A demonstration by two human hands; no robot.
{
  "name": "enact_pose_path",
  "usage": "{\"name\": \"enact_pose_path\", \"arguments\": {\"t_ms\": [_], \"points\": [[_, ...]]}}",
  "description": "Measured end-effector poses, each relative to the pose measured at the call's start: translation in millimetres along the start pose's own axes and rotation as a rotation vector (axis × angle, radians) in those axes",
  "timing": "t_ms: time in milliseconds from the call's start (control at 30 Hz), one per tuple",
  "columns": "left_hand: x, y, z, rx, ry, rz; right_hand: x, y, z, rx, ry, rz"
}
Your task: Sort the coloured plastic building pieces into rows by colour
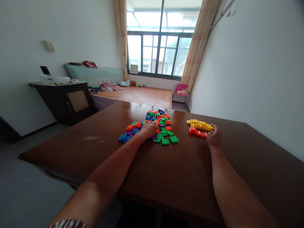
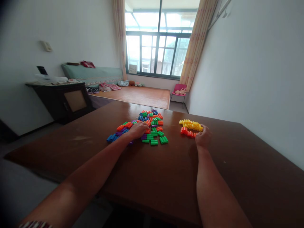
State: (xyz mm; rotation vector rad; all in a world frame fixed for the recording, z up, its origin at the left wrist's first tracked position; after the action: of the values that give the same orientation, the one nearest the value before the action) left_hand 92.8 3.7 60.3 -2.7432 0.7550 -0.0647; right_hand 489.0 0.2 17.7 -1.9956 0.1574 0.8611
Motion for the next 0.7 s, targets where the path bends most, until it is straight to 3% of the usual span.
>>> {"name": "enact_pose_path", "arguments": {"t_ms": [100,333,467,600,700], "points": [[-7.1,0.9,1.7,-0.06,-0.04,0.04,-8.0,1.2,2.0,-0.027,-0.056,-0.019],[-13.6,0.9,9.2,-0.035,-0.065,-0.006,-19.3,4.0,1.5,-0.036,-0.13,-0.061],[-11.6,2.9,1.2,-0.003,-0.045,0.021,-21.5,5.1,-1.0,-0.02,-0.152,-0.054],[-35.9,8.9,-18.6,-0.008,-0.161,-0.299,-17.4,4.3,-1.1,-0.006,-0.146,-0.035],[-56.7,15.6,-24.5,-0.147,-0.209,-0.524,-13.1,3.7,1.4,0.008,-0.128,-0.028]]}}
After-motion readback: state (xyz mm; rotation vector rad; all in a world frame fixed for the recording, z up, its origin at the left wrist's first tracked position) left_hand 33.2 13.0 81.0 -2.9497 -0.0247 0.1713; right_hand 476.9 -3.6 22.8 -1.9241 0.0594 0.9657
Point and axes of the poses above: each hand's wrist, its own y-axis away from the middle knuckle, its own z-axis out of the palm, x = y × z, the point moved 2 cm from there along -y, towards the middle knuckle, and after that the axes turned 13 degrees about -y, right-handed, at the moved point
